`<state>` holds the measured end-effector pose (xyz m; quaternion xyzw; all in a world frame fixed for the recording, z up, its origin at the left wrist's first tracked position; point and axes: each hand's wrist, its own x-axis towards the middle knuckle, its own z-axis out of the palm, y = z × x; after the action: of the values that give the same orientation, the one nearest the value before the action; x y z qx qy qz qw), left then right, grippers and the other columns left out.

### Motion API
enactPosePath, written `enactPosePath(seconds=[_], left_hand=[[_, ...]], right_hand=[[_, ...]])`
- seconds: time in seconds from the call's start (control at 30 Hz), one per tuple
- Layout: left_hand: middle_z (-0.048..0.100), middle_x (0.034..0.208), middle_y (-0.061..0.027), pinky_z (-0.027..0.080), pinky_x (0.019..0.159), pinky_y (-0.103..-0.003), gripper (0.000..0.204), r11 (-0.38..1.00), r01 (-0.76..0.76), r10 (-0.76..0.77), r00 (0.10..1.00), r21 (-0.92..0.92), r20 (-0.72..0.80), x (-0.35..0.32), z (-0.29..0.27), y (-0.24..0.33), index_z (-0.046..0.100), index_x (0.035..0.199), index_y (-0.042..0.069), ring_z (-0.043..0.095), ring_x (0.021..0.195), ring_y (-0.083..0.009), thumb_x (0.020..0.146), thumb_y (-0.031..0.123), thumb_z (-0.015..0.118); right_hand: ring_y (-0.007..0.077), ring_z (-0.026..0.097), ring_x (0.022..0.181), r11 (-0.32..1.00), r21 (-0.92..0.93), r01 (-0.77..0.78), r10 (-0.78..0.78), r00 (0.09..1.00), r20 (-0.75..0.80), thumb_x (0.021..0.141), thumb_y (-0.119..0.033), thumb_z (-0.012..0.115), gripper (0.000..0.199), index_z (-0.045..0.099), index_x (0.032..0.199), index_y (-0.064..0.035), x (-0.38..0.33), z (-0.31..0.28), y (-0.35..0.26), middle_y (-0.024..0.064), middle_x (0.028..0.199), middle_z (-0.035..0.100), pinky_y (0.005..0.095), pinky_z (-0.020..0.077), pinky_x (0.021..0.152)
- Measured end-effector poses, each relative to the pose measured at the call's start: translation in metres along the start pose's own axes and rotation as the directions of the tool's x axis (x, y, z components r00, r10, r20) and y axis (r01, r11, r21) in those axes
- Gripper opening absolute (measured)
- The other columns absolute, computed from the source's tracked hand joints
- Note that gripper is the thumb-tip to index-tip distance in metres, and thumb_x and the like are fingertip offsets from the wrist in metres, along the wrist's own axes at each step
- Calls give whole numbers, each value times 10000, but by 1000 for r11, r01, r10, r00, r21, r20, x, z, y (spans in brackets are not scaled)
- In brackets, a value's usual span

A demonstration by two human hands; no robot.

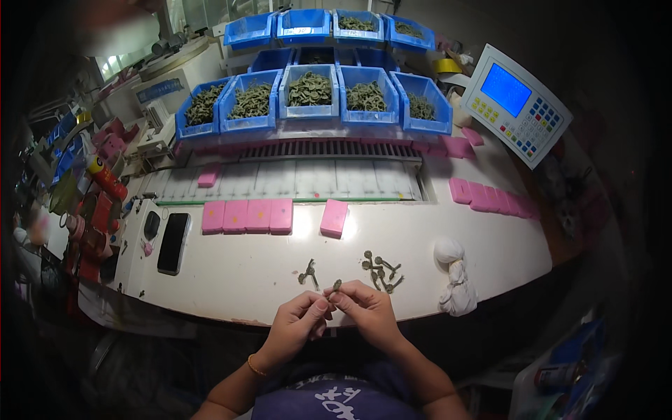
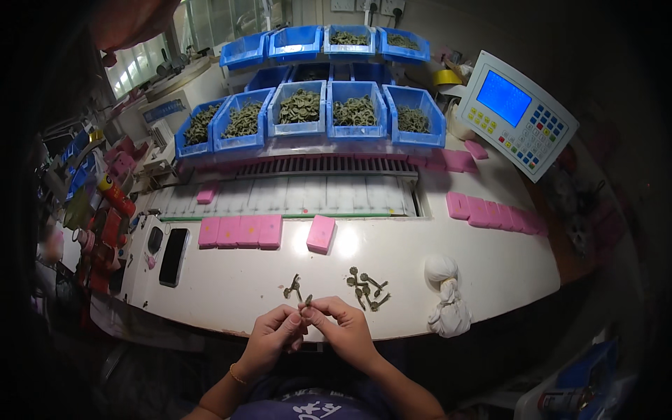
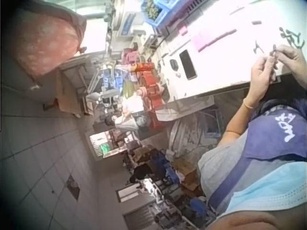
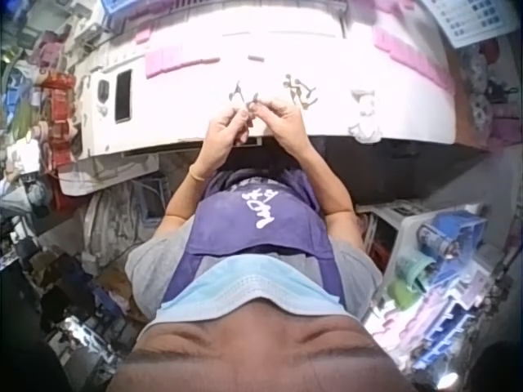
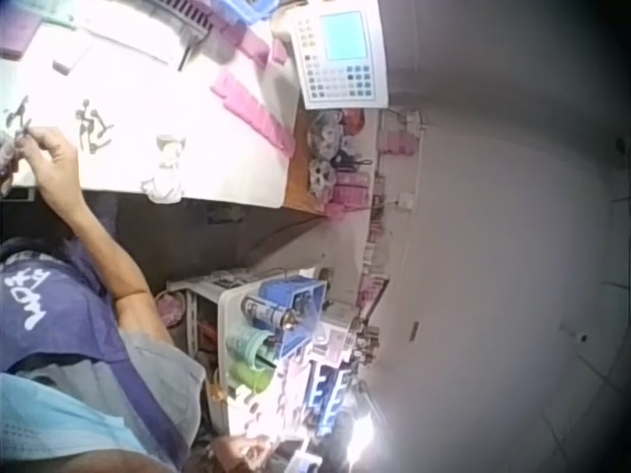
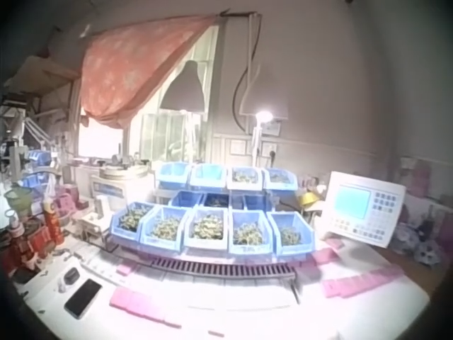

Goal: Assembling small components into a pink mold and cleaning the finished parts.

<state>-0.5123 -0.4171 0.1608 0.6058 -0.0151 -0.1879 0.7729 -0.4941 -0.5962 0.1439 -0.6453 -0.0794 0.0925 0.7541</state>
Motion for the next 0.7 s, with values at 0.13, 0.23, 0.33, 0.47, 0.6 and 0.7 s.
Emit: enactPosePath(seconds=[0.13,0.23,0.33,0.47,0.6,0.7], left_hand=[[608,881,-46,409,538,-216,262,986,82,-74,995,-145,64,-1,-2,1,588,1006,20,534,621,-93,1056,263,503],[612,903,-59,406,536,-225,242,939,164,-132,984,-304,123,-2,-2,3,580,1031,18,525,618,-106,1057,241,490],[620,918,-53,399,539,-229,208,927,182,-142,980,-329,142,-1,-4,-1,581,1039,26,514,610,-103,1047,216,497],[593,892,-25,380,549,-220,175,921,189,-147,978,-341,145,-1,-3,-3,587,1037,35,486,616,-82,1034,191,507],[560,847,-7,371,556,-214,154,913,197,-161,978,-357,129,-1,-1,-2,588,1012,40,460,617,-64,1029,173,512],[548,814,2,365,549,-215,143,893,208,-191,978,-399,84,0,4,1,586,984,39,441,599,-58,1022,157,515]], right_hand=[[109,616,953,964,236,-119,106,992,68,971,-157,660,218,698,1082,28,0,-1,-1,37,981,689,270,478,882],[95,608,949,910,350,-223,193,974,117,982,-152,645,210,699,1070,31,0,-3,-1,20,978,682,262,473,881],[91,602,946,908,353,-226,190,973,132,982,-151,644,207,700,1061,31,-2,-3,-3,24,979,681,258,471,880],[88,606,912,952,265,-153,140,988,68,986,-157,638,218,689,1067,39,-3,-1,1,29,934,680,253,475,868],[74,606,857,934,317,-163,143,986,86,983,-119,619,155,692,1033,8,-3,1,-1,17,893,682,243,478,837],[74,601,885,923,333,-191,172,981,88,981,-111,621,150,696,1013,15,-4,0,3,1,888,674,242,475,837]])
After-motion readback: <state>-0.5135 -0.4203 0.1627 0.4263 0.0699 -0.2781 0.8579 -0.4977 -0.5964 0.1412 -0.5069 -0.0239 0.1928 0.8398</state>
